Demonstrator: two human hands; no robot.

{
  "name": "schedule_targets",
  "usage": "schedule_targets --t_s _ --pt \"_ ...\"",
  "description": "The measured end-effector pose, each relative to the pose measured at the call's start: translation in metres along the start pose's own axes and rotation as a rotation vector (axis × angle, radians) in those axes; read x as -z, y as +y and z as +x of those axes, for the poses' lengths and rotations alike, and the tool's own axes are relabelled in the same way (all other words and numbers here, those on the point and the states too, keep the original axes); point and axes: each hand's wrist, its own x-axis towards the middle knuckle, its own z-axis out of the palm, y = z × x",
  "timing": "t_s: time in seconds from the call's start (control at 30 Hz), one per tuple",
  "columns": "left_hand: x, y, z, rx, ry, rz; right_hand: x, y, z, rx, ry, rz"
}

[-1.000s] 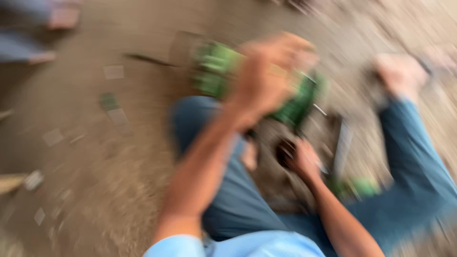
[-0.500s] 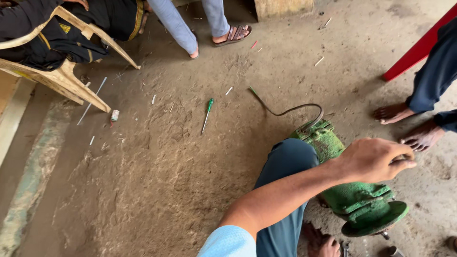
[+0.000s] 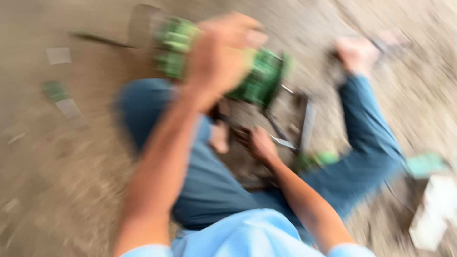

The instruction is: The person uses a wrench and hammer to loosen and remove bolts from a green cylindrical machine. They then separate the machine into two parts and inspect the internal components.

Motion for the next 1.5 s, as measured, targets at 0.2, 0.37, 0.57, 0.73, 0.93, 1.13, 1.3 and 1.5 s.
schedule_targets --t_s 0.2,0.37,0.57,0.73,0.93,1.13,1.3,1.5 --pt "0.007 0.008 -0.001 -0.231 -0.08 -0.031 -0.019 0.021 -0.003 0.081 0.011 0.014" --pt "0.009 0.004 -0.006 -0.26 -0.14 -0.036 -0.033 0.029 -0.005 0.035 0.037 -0.107" --pt "0.012 0.002 -0.005 -0.264 -0.18 0.004 -0.041 0.036 -0.006 -0.108 0.104 0.0" --pt "0.01 0.008 0.002 -0.235 -0.221 0.016 -0.044 0.042 -0.006 -0.115 -0.022 0.017" --pt "0.0 0.016 0.002 -0.167 -0.244 0.041 -0.046 0.048 -0.004 -0.123 -0.095 0.057" --pt "-0.011 0.01 -0.001 -0.126 -0.28 0.062 -0.048 0.054 -0.002 -0.057 -0.142 -0.009" --pt "-0.02 0.006 -0.004 -0.048 -0.34 0.101 -0.044 0.057 0.0 -0.055 -0.085 0.02" --pt "-0.023 0.013 -0.006 0.051 -0.367 0.107 -0.029 0.062 -0.005 -0.268 -0.108 0.208"
